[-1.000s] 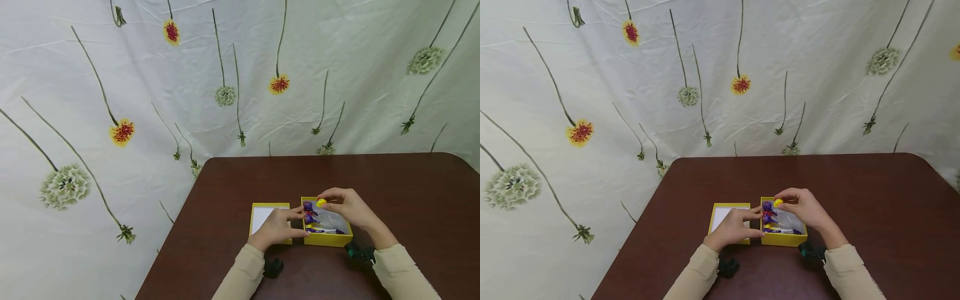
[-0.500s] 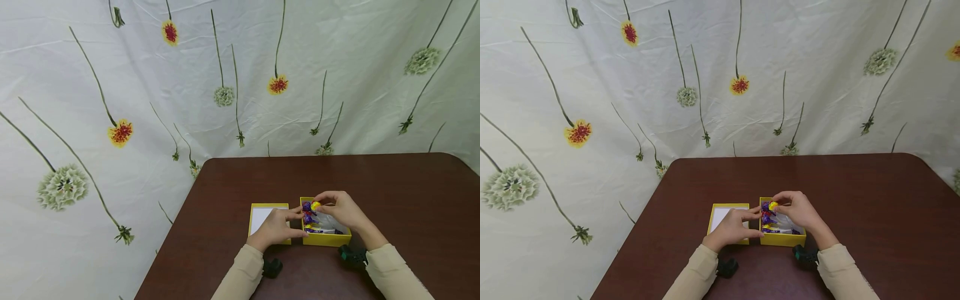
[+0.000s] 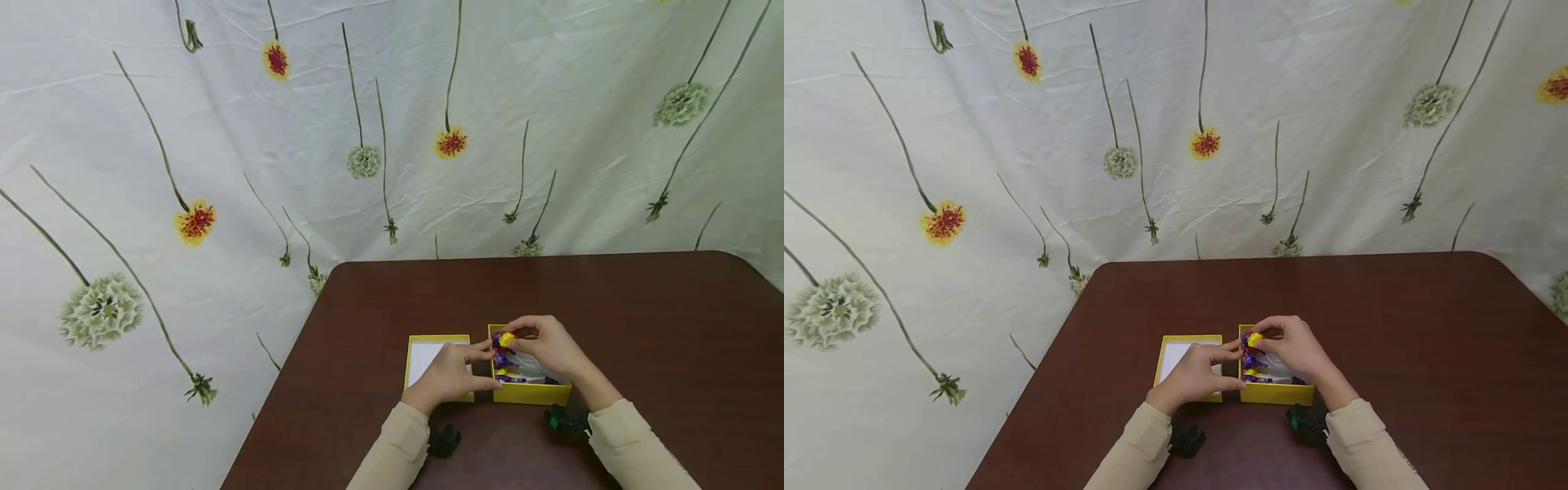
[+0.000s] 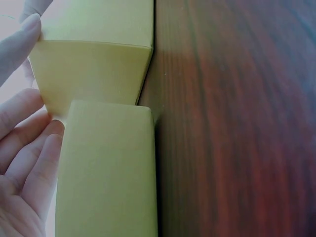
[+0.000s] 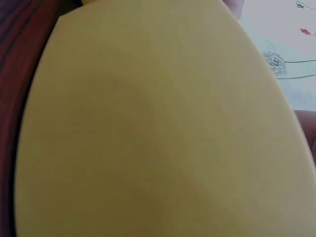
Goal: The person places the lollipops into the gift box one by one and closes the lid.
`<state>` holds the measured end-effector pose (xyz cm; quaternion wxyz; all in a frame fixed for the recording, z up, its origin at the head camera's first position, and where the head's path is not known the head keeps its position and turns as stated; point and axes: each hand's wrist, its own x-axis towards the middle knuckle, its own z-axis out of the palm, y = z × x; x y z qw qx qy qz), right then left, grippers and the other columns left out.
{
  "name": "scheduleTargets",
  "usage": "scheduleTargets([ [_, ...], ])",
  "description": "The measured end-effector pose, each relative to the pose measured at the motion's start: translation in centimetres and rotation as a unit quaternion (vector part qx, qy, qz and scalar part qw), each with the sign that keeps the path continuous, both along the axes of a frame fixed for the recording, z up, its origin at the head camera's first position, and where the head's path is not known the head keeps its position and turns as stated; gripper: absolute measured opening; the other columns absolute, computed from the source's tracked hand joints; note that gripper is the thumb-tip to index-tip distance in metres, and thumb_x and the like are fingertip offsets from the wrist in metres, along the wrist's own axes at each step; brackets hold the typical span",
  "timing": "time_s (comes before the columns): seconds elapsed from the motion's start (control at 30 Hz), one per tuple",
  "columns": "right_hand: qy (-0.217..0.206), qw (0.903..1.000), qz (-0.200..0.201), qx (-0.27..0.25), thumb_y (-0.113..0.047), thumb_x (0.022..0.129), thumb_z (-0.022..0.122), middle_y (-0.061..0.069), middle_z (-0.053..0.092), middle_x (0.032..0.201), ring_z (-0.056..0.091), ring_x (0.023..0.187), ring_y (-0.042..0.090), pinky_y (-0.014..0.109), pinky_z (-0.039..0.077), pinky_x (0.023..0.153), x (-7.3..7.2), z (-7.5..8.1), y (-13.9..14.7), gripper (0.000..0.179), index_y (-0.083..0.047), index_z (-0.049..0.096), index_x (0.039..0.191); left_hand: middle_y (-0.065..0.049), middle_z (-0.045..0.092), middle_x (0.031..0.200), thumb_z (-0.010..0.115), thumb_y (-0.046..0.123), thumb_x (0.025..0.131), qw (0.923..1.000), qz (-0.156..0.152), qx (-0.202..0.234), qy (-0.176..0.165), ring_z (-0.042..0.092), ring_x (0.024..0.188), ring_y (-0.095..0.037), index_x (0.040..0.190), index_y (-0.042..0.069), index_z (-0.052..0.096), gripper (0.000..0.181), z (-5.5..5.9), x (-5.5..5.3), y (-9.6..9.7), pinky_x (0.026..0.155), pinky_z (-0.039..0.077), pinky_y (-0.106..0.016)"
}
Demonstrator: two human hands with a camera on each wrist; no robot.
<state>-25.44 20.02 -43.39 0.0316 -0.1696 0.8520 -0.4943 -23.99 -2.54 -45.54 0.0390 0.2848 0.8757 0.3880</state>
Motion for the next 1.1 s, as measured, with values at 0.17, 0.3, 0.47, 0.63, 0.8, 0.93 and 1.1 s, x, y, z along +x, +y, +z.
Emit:
scheduleTargets([
  [0.17,0.005,0.9999,-0.011,0.009,-0.003,0.091,0.070,0.017,0.072,0.111,0.070,0.097,0.028,0.034,0.061,0.079,0.1,-0.5,-0.4,0.019,-0.003,0.075,0.109,0.002,0.058,0.143,0.084,0.036,0.081,0.9997,-0.004,0.014,-0.019,0.071,0.100,-0.008,0.129,0.009,0.068,0.057,-0.2,0.1,0.1,0.090,0.054,-0.018],
  [0.3,0.012,0.9997,-0.016,0.017,-0.004,0.090,0.072,0.015,0.073,0.108,0.070,0.096,0.027,0.039,0.061,0.082,0.2,-0.7,-0.9,0.017,-0.004,0.076,0.107,0.002,0.058,0.143,0.084,0.035,0.081,0.9997,-0.004,0.015,-0.017,0.073,0.093,-0.010,0.128,0.008,0.068,0.056,-0.2,0.2,-0.1,0.084,0.055,-0.015],
  [0.47,0.016,0.9989,-0.030,0.032,-0.008,0.090,0.074,0.013,0.075,0.105,0.069,0.097,0.029,0.046,0.059,0.085,0.2,-0.9,-1.4,0.015,-0.006,0.077,0.104,0.000,0.058,0.143,0.083,0.034,0.082,0.9997,-0.010,0.016,-0.013,0.073,0.084,-0.009,0.128,0.007,0.068,0.055,0.0,0.3,-0.2,0.068,0.053,-0.012],
  [0.63,0.012,0.9986,-0.040,0.034,-0.008,0.089,0.074,0.013,0.075,0.103,0.069,0.094,0.026,0.043,0.059,0.081,0.2,-1.0,-1.5,0.013,-0.006,0.077,0.102,0.002,0.058,0.143,0.082,0.037,0.082,0.9999,-0.008,0.007,-0.008,0.070,0.101,-0.008,0.128,0.009,0.068,0.056,-0.2,0.3,-0.2,0.073,0.052,-0.011],
  [0.8,0.002,0.9988,-0.043,0.025,-0.007,0.089,0.074,0.011,0.075,0.103,0.068,0.091,0.022,0.036,0.060,0.078,0.0,-1.1,-1.5,0.013,-0.007,0.077,0.102,0.003,0.059,0.142,0.084,0.036,0.081,0.9999,-0.009,-0.001,0.009,0.065,0.078,-0.003,0.127,0.009,0.069,0.056,-0.1,0.1,-0.1,0.057,0.044,-0.012],
  [0.93,-0.001,0.9990,-0.038,0.022,-0.006,0.090,0.073,0.011,0.074,0.102,0.068,0.091,0.021,0.036,0.060,0.078,-0.1,-1.1,-1.6,0.014,-0.006,0.077,0.104,0.002,0.059,0.142,0.084,0.035,0.081,0.9998,-0.011,-0.001,0.015,0.043,0.056,0.002,0.127,0.008,0.070,0.055,0.0,0.0,-0.1,0.048,0.034,-0.015],
  [1.1,-0.004,0.9991,-0.038,0.018,-0.005,0.091,0.072,0.010,0.074,0.100,0.068,0.088,0.020,0.037,0.060,0.078,-0.1,-1.1,-1.6,0.015,-0.004,0.076,0.105,0.002,0.059,0.142,0.084,0.034,0.081,0.9998,-0.012,0.000,0.014,0.033,0.050,0.000,0.127,0.007,0.069,0.055,0.3,0.0,0.0,0.046,0.032,-0.016],
])
